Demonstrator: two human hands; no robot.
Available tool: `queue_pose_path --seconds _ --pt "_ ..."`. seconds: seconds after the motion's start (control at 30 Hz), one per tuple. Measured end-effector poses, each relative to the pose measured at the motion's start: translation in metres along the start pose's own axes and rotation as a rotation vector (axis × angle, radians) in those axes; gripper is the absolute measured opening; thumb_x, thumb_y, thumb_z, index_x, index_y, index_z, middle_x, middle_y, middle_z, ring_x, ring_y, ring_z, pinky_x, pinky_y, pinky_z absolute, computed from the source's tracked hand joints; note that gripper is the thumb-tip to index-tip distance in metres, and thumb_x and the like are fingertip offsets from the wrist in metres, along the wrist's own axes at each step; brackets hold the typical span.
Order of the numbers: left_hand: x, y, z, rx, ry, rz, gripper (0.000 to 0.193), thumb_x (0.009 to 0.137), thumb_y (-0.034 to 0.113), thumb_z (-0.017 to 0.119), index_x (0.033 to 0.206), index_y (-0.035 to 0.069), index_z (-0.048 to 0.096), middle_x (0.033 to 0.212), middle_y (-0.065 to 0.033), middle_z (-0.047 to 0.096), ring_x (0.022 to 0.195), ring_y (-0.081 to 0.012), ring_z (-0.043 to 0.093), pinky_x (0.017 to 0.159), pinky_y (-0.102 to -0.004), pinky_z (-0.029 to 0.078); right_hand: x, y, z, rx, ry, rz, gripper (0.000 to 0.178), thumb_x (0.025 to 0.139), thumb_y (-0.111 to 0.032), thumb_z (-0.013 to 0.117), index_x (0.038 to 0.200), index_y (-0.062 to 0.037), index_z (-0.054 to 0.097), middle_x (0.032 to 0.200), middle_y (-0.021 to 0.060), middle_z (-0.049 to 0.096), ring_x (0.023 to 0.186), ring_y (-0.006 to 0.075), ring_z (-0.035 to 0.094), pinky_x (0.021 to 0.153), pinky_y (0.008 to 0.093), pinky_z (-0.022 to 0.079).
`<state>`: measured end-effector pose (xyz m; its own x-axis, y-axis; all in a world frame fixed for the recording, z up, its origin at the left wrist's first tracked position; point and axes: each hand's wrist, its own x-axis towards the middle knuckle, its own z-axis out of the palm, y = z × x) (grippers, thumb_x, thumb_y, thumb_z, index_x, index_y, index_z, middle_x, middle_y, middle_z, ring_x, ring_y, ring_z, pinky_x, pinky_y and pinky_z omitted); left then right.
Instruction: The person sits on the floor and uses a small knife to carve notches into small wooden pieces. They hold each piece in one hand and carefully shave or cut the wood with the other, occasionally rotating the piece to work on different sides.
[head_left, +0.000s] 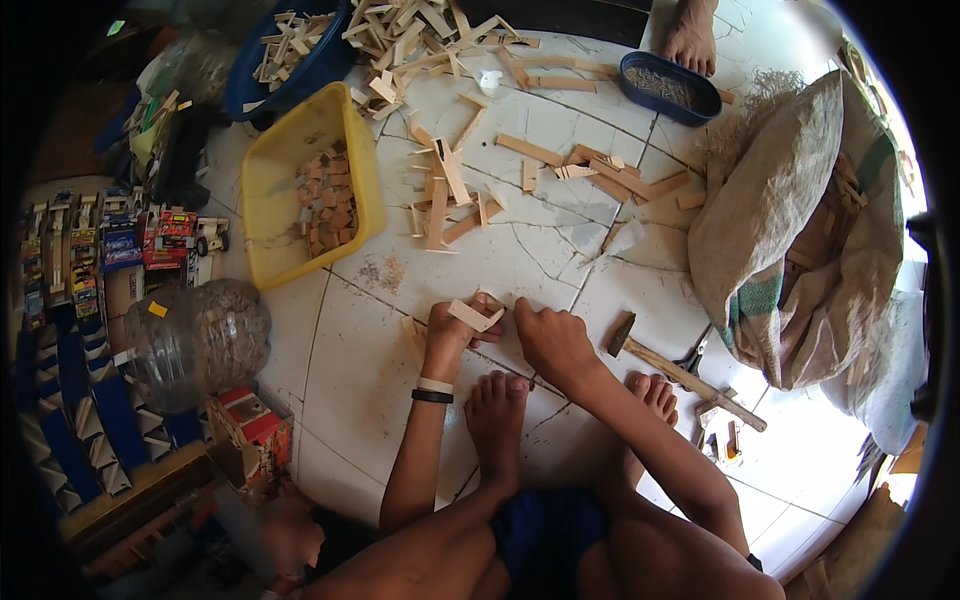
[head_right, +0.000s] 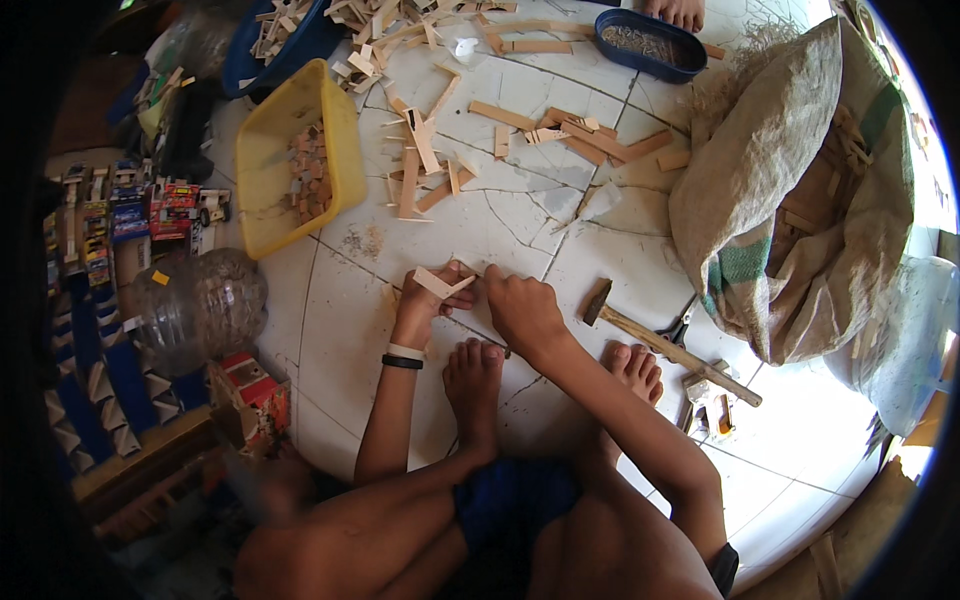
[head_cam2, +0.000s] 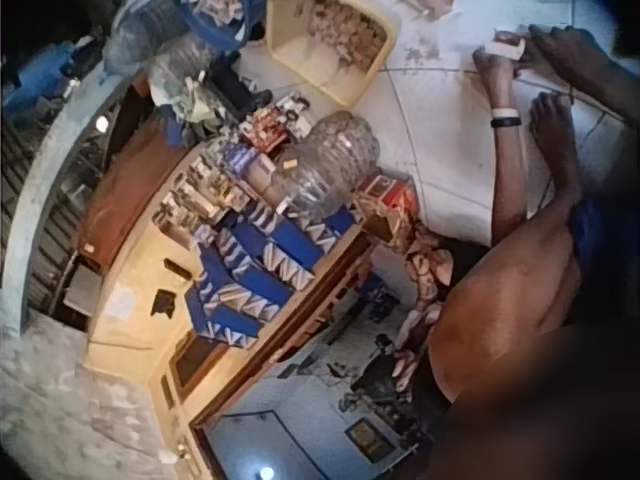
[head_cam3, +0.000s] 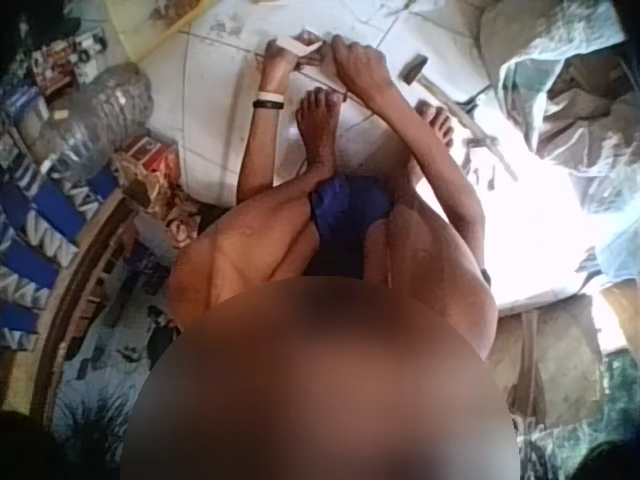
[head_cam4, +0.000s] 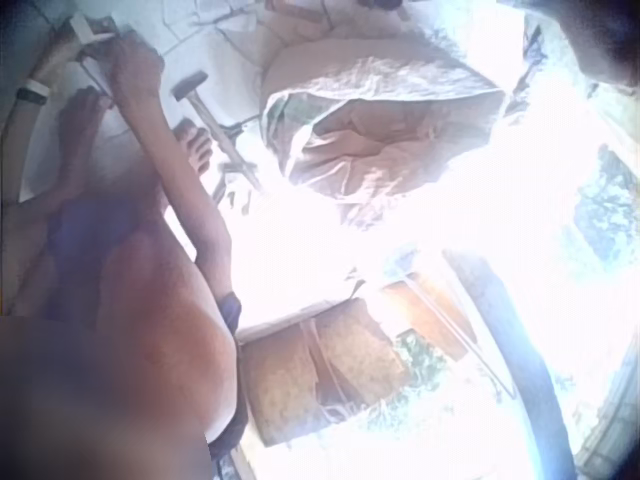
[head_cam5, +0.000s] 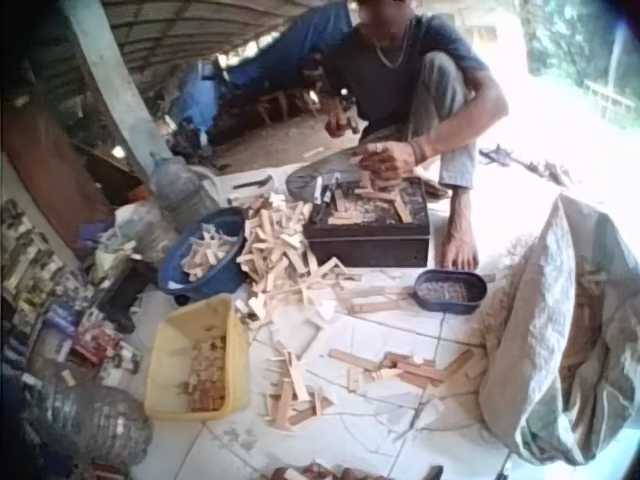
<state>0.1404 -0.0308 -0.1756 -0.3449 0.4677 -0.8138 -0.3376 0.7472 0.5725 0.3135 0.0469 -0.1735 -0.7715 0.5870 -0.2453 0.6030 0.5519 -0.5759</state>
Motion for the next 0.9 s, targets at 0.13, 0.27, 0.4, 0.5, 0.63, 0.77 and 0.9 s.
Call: queue_pose_path --seconds 0.13,0.27,0.4,0.5,0.63,0.77,0.9 --pt "0.003 -0.012 -0.003 0.015 0.027 0.088 0.042 0.103 0.045 0.064 0.088 0.006 0.068 0.075 -0.0066 0.073 0.059 -0.0130 0.068 0.050 -0.0232 0.043 -0.019 0.011 0.001 0.081 0.003 0.048 0.011 0.098 -0.014 0.057 0.102 -0.0038 0.053 0.068 0.0236 0.068 0.066 0.0455 0.070 0.056 0.0554 0.055" --pt "-0.015 -0.032 0.014 -0.019 0.196 0.477 0.037 0.108 0.026 0.054 0.100 -0.005 0.071 0.078 -0.0126 0.074 0.067 -0.0205 0.072 0.055 -0.0297 0.052 -0.025 0.022 0.002 0.224 0.092 0.090 0.014 0.104 -0.021 0.056 0.102 -0.0064 0.056 0.070 0.0280 0.066 0.068 0.0521 0.066 0.063 0.0615 0.053" --pt "-0.047 -0.049 0.050 0.302 0.509 0.864 0.020 0.098 0.005 0.058 0.118 -0.001 0.057 0.103 -0.0185 0.060 0.086 -0.0303 0.060 0.075 -0.0416 0.050 -0.022 0.037 -0.004 0.542 0.011 0.168 0.025 0.108 -0.024 0.054 0.097 -0.0027 0.058 0.064 0.0188 0.066 0.057 0.0337 0.068 0.055 0.0470 0.053" --pt "-0.040 -0.040 0.058 0.387 0.600 1.055 0.018 0.096 0.010 0.068 0.111 0.000 0.063 0.099 -0.0174 0.061 0.084 -0.0307 0.061 0.071 -0.0398 0.049 -0.020 0.048 -0.009 0.861 -0.122 0.272 0.032 0.111 -0.028 0.050 0.098 -0.0006 0.060 0.064 0.0089 0.065 0.052 0.0147 0.060 0.052 0.0313 0.050" --pt "-0.024 0.003 0.045 0.297 0.440 0.855 0.017 0.093 0.017 0.077 0.096 0.002 0.073 0.084 -0.0103 0.063 0.071 -0.0222 0.060 0.064 -0.0347 0.047 -0.018 0.054 -0.011 0.979 -0.193 0.287 0.034 0.112 -0.029 0.049 0.099 -0.0003 0.061 0.068 0.0075 0.066 0.052 0.0126 0.058 0.051 0.0292 0.048" --pt "-0.017 0.131 0.004 0.170 0.551 1.140 0.033 0.097 0.035 0.073 0.086 0.004 0.071 0.072 -0.0121 0.062 0.063 -0.0254 0.061 0.060 -0.0392 0.045 -0.018 0.052 -0.011 0.930 -0.194 0.314 0.034 0.112 -0.030 0.049 0.099 -0.0008 0.060 0.068 0.0071 0.065 0.052 0.0127 0.057 0.051 0.0294 0.048" --pt "0.020 0.311 -0.080 -0.174 0.572 1.253 0.044 0.093 0.038 0.080 0.070 0.004 0.064 0.060 0.0009 0.058 0.055 -0.0107 0.047 0.055 -0.0337 0.038 -0.019 0.049 -0.014 0.942 -0.190 0.318 0.036 0.112 -0.032 0.048 0.098 -0.0007 0.060 0.068 0.0069 0.064 0.053 0.0129 0.058 0.052 0.0294 0.048"
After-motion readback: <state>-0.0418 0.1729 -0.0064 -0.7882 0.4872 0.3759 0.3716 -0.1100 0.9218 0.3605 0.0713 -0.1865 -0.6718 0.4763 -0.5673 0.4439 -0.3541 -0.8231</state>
